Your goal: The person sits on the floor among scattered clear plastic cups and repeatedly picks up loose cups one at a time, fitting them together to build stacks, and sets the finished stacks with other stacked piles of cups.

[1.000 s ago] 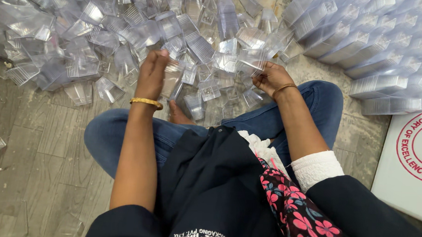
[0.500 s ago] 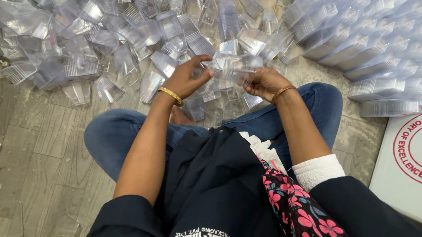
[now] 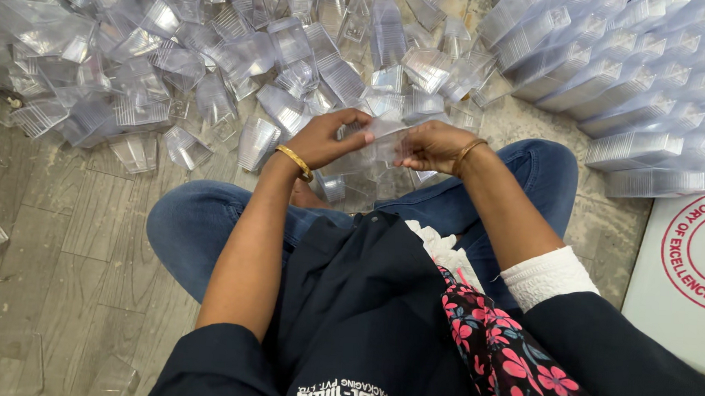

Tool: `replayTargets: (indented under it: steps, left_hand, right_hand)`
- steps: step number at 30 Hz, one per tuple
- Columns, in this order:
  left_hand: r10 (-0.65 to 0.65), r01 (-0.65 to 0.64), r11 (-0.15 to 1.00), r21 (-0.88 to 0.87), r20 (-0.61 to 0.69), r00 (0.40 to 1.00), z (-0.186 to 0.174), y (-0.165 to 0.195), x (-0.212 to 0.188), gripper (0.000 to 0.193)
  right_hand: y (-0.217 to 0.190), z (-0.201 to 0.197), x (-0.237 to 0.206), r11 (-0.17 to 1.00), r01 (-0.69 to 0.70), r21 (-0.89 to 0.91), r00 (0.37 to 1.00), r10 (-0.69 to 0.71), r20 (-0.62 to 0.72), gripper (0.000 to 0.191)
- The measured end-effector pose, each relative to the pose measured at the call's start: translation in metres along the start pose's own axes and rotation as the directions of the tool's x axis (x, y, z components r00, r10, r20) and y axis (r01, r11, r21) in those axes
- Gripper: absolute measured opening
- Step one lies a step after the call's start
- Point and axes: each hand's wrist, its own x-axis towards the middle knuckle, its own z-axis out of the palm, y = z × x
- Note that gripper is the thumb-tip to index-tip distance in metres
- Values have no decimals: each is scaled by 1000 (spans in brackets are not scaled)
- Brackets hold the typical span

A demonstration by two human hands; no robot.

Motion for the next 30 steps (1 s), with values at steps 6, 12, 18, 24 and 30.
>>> replayTargets:
  steps: [6,12,18,24,30]
  left_hand:
    - [-86,90,995,48,-94,992,-3,-13,0,52]
    - [35,-13,983,182,-114,993,7,-20,3,63]
    - [90,-43,959,280,-157,984,4,-22,2,60]
    - [106,-30,928,371,-187,977,4,-12,-2,54]
    - [83,12,929,369,-239,968,-8,-13,-6,47]
  right_hand:
    - [-6,-2,5,998,47,47,995,-42,-93,26]
    - [-14,6,6,1000,-8,-10,995,7,-98,22]
    - [-24,8,11,999,16,-48,988,-23,-154,21]
    - [-31,10,22,991,39,-131,994,-52,-96,19]
    - [-41,3,27,997,54,-51,960,-66,-271,12]
